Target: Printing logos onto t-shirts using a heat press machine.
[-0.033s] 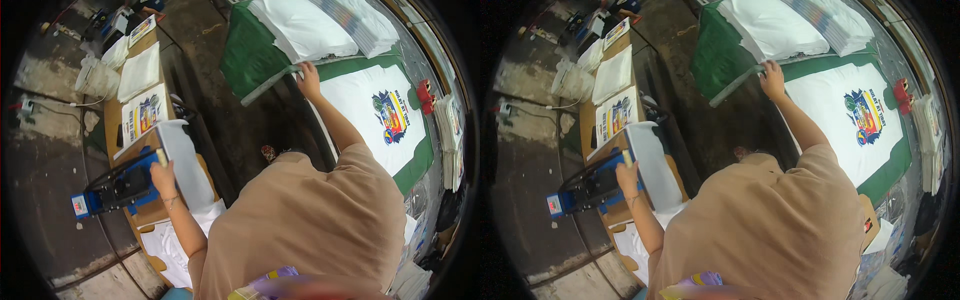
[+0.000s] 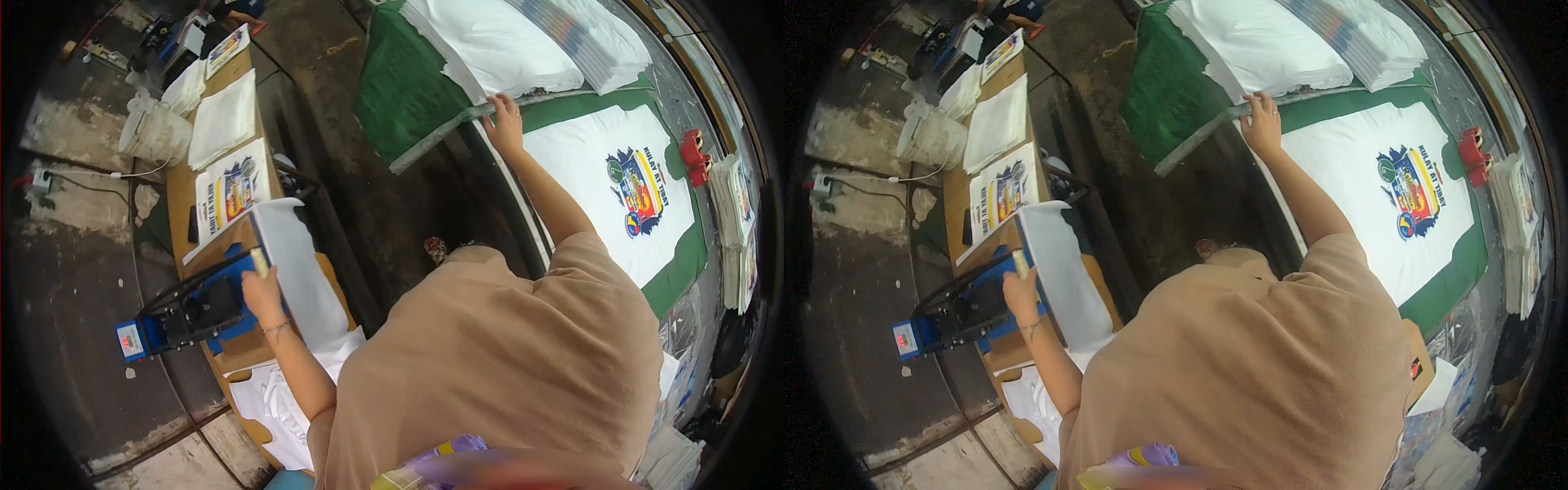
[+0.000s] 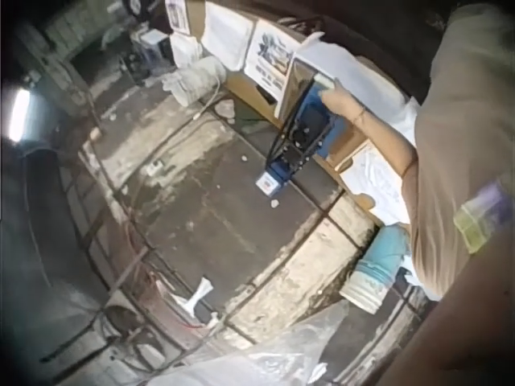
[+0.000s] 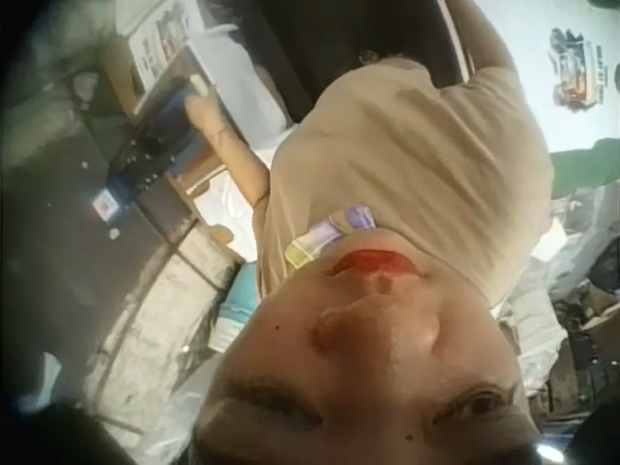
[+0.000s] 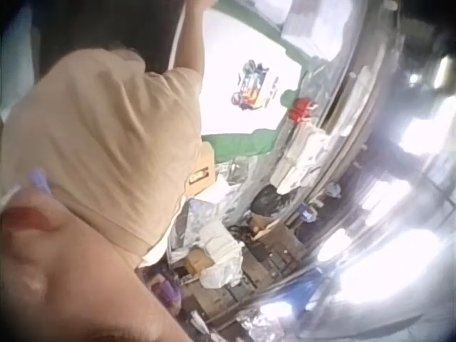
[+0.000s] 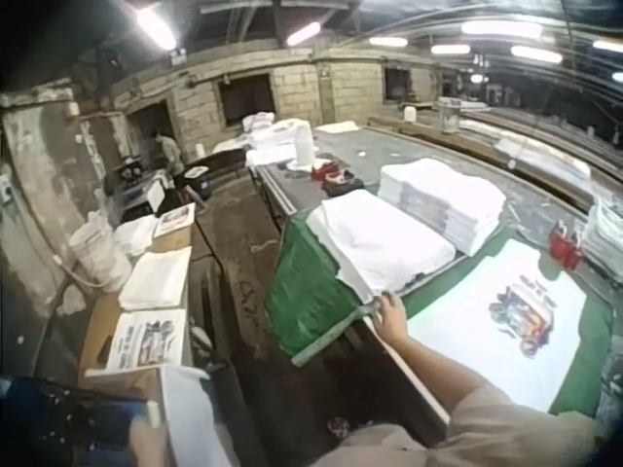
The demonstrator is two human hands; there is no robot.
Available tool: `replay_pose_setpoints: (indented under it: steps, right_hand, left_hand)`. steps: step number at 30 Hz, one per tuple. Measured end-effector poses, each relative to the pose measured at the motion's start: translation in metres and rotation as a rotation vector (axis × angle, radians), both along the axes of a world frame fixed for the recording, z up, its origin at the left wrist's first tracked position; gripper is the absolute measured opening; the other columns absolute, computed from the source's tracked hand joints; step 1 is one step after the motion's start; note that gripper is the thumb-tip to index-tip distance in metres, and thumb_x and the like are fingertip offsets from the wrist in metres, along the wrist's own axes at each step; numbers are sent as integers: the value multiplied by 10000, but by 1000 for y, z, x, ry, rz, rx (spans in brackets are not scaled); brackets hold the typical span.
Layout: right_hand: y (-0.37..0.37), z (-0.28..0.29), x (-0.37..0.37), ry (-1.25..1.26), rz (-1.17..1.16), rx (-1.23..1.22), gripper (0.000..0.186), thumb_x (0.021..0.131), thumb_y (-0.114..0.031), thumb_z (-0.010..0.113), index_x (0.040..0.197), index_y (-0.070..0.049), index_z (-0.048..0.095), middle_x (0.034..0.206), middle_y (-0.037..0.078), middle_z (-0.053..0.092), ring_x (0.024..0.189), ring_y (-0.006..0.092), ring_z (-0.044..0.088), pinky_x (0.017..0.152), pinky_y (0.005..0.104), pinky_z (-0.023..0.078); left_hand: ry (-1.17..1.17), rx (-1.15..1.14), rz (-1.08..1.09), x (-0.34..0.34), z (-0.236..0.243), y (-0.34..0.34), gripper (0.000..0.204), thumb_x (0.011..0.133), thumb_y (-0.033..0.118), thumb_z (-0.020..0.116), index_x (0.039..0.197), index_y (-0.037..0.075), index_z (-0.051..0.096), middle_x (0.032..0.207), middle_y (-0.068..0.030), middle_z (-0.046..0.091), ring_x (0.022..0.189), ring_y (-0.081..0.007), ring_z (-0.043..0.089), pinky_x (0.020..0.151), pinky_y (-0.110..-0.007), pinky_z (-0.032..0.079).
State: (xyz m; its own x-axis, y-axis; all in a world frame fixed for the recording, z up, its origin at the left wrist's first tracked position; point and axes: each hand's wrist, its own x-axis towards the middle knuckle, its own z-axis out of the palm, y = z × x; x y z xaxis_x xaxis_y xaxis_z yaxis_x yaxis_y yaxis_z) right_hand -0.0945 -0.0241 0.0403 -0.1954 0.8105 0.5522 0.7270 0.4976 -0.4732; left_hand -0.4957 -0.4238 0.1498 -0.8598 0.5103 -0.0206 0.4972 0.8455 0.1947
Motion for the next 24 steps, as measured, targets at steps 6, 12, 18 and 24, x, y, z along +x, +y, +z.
replay_pose_setpoints:
  steps: [6, 12, 18, 24]
  right_hand:
    - [67, -1, 6, -289, 5, 92, 771, 738, -419, 710, 1334, -47, 393, 1423, 169, 346, 1338, 347, 298, 1064, 448, 287]
    - [91, -22, -20, -631, -113, -19, 824, 714, -447, 705, 1308, 39, 406, 1369, 265, 391, 1297, 387, 353, 1068, 471, 285]
    - [104, -35, -37, -742, -254, 0, 758, 708, -363, 703, 1294, 35, 433, 1322, 275, 443, 1248, 401, 410, 1029, 501, 329]
    - [97, -37, -25, -583, -173, 57, 741, 694, -355, 718, 1268, 35, 460, 1314, 265, 454, 1259, 388, 404, 1051, 493, 300]
  left_hand:
    - [2, -173, 310, 6, -10, 18, 371, 778, 384, 624, 877, 27, 641, 811, -161, 679, 798, -329, 664, 721, -408, 513]
    - [-28, -225, 391, 8, -7, 25, 311, 788, 328, 571, 898, 45, 643, 715, -117, 682, 644, -257, 681, 671, -388, 525]
    - [73, -213, 461, 13, -11, 35, 321, 796, 331, 558, 873, 39, 667, 714, -121, 681, 657, -277, 679, 653, -400, 524]
    - [111, -264, 463, 11, -12, 36, 350, 800, 348, 550, 860, 31, 686, 716, -130, 679, 680, -301, 674, 655, -413, 522]
